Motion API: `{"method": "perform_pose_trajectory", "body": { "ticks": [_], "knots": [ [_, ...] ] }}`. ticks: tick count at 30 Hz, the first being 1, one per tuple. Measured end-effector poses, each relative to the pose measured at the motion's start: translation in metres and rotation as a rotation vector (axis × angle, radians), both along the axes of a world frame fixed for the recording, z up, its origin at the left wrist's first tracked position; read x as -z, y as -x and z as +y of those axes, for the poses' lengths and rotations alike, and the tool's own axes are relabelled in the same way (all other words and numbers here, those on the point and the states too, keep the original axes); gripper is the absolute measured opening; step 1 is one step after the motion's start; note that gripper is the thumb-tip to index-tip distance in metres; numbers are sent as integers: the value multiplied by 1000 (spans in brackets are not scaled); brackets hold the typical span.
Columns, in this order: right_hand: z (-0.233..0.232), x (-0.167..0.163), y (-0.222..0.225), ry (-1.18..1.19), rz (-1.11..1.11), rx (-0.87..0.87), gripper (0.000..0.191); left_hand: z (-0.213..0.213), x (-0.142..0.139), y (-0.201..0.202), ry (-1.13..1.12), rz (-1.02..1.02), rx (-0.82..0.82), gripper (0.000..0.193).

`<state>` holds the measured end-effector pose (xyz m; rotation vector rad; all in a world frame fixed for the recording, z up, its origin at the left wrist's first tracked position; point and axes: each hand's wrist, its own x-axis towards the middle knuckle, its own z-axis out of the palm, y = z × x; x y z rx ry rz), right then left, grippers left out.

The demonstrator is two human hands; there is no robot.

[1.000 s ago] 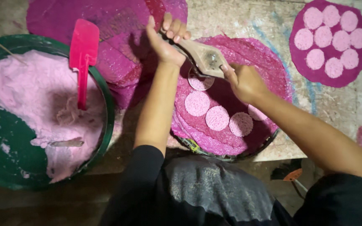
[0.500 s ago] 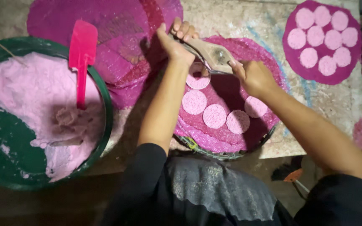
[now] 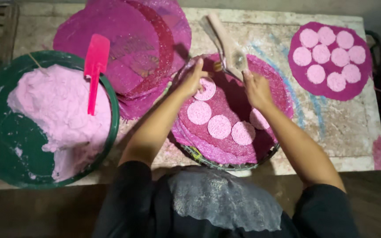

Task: The person scoops pink dough from a green basin into a wooden hand press, then presses the dough through a circular die onto a pink mat to form round discs. The person repeats this cycle, arranging the discs on the mat.

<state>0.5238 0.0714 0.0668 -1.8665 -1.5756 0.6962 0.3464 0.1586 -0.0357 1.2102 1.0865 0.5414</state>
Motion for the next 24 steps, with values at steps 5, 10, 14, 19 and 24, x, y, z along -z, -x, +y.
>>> {"method": "perform_pose_trajectory", "body": {
  "ticks": [5,10,14,19,24],
  "knots": [
    [-6,-8,-14,-48,118,-82,43,-7,-24,25,-881,412,-15,73],
    [-42,-60,-20,-256,-103,-556,47,-35,-81,37,-906,409,355,41],
    [-67,-109,-16,-789,-406,-931,63,-131,-156,43,-819,379,712,34],
    [-59,-128,15,-1267,-404,-1585,73,-267,-224,33,-1001,584,819,27],
    [-106,-109,22,-31,60,-1748,52,-275,-223,101,-856,501,749,24]
  ]
}}
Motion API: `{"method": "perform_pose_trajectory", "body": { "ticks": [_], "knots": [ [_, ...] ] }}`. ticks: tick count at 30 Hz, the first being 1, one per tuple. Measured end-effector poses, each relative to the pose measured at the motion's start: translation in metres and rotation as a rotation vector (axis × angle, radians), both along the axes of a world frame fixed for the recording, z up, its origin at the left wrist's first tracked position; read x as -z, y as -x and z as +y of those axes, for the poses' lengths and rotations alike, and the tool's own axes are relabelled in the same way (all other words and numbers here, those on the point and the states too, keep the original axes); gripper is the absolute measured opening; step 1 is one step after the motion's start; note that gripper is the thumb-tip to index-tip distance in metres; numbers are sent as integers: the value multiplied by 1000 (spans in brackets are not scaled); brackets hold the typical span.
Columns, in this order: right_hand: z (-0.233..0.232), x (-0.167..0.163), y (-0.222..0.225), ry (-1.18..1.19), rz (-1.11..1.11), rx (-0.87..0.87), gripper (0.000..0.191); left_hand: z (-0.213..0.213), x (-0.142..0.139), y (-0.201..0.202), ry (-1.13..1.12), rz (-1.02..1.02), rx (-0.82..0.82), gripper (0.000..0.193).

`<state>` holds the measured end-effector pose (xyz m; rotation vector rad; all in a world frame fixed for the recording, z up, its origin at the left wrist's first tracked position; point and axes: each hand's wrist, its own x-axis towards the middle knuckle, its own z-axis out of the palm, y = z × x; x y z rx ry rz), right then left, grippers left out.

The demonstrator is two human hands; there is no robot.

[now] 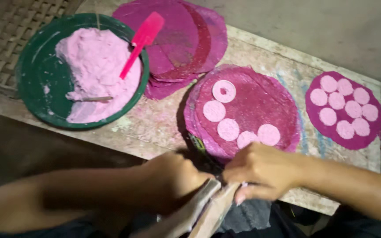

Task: The person scoops pink dough from a green basin into a wooden hand press, then presses the dough through a circular die onto a pink mat to form round discs. The person repeats this cycle, arranging the discs on the mat.

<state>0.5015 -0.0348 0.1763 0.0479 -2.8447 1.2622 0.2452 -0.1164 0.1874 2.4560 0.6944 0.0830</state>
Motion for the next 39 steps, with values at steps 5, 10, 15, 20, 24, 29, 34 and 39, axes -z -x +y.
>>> {"method": "perform_pose_trajectory", "body": {
  "ticks": [5,10,15,20,24,29,34,39],
  "knots": [
    [-11,23,29,333,-31,-42,49,-15,41,63,224,-63,-201,25],
    [12,17,84,148,61,-35,45,-16,73,164,451,-163,-498,34],
    [61,-6,152,-1056,358,73,14,0,79,279,1046,-770,-436,47],
    [115,-9,245,-1596,549,121,38,-2,144,271,1150,-1306,-253,46],
    [114,44,297,-1157,442,600,50,8,198,290,872,-1542,-734,27],
    [95,155,358,-721,-412,302,31,48,246,311,-90,-1299,-1346,9],
    [92,160,388,-769,-349,274,26,73,270,296,-87,-1121,-1528,6],
    [117,125,430,-1045,-519,259,19,77,273,287,-152,-1213,-1557,7]
  ]
}}
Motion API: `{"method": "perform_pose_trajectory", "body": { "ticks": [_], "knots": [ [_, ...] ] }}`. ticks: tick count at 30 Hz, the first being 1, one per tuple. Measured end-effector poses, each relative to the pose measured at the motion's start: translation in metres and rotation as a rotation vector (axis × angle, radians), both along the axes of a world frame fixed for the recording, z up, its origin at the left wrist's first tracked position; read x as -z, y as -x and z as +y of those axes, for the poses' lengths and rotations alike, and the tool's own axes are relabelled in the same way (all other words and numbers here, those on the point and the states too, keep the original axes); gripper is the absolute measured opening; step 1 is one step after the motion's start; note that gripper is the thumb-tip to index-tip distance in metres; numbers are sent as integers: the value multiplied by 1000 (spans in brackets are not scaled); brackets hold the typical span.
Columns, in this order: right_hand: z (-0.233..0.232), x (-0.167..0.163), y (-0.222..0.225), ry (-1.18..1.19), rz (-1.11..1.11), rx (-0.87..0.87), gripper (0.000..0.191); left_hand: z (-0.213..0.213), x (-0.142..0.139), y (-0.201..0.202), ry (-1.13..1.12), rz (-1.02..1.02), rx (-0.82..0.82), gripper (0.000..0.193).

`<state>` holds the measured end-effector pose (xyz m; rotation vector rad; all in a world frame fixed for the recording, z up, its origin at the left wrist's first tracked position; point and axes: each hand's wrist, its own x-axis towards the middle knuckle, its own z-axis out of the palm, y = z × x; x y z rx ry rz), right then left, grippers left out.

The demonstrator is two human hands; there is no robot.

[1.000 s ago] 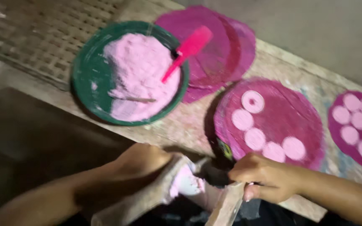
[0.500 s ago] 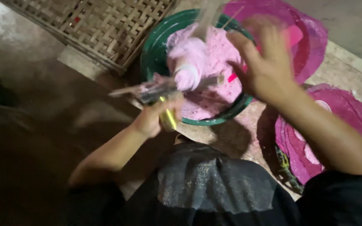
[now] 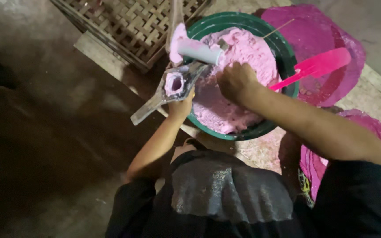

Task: The person scoops pink dough from a green basin into a wooden hand press, then presses the dough through a circular die onto a pink mat to form round discs. The person repeats this cycle, arranging the discs on the mat.

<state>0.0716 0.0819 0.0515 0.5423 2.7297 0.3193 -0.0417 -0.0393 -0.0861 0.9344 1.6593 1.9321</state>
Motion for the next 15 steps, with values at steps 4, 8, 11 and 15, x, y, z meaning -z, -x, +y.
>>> {"method": "perform_pose_trajectory", "body": {
  "ticks": [4,8,11,15],
  "knots": [
    [2,14,22,-67,-128,-107,14,-1,-4,-1,-2,-37,14,5],
    [-1,31,12,-3,-85,-314,12,1,-1,-1,-17,-145,24,6],
    [1,32,-5,141,-207,-288,15,4,3,-1,-10,56,-42,7],
    [9,19,-38,562,-293,-8,34,6,-3,-1,32,-24,-15,10]
  ]
}}
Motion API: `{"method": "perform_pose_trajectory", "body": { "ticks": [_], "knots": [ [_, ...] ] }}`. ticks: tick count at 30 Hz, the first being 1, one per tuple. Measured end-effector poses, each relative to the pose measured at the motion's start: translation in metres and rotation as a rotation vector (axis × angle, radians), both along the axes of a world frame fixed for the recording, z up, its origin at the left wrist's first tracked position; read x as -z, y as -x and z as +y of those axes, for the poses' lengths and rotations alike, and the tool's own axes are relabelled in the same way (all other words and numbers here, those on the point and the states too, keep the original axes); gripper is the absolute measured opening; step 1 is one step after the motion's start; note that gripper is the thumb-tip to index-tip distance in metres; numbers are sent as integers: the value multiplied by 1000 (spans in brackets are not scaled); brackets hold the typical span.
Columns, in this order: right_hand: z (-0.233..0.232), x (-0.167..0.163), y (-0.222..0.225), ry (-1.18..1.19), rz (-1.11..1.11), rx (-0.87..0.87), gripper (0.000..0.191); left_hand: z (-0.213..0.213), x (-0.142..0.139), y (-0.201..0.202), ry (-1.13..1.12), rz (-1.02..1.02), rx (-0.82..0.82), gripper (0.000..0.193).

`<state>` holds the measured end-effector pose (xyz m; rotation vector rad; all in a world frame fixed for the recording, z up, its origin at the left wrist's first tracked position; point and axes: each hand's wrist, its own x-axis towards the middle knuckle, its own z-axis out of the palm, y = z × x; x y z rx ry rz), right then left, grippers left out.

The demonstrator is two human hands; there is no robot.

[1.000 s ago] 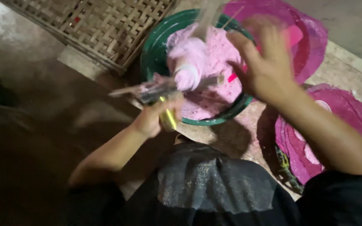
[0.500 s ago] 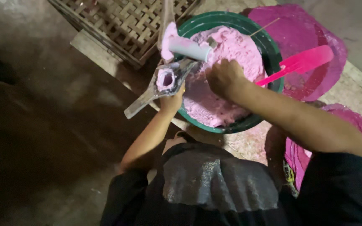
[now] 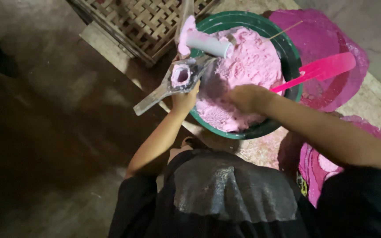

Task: The person scoops pink dough from a green basin into a wooden hand press, then presses the dough through a circular die onto a pink mat to form round discs. The person repeats this cycle, arranging the discs on the mat.

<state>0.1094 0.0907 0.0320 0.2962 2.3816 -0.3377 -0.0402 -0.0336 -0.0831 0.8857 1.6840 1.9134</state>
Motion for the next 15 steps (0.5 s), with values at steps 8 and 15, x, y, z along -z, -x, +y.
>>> {"method": "perform_pose_trajectory", "body": {
  "ticks": [8,15],
  "knots": [
    [-3,-57,-107,494,454,307,40,0,-42,26,-15,414,-23,55],
    [9,-116,-133,398,595,545,36,-3,-67,-5,147,679,226,73]
  ]
}}
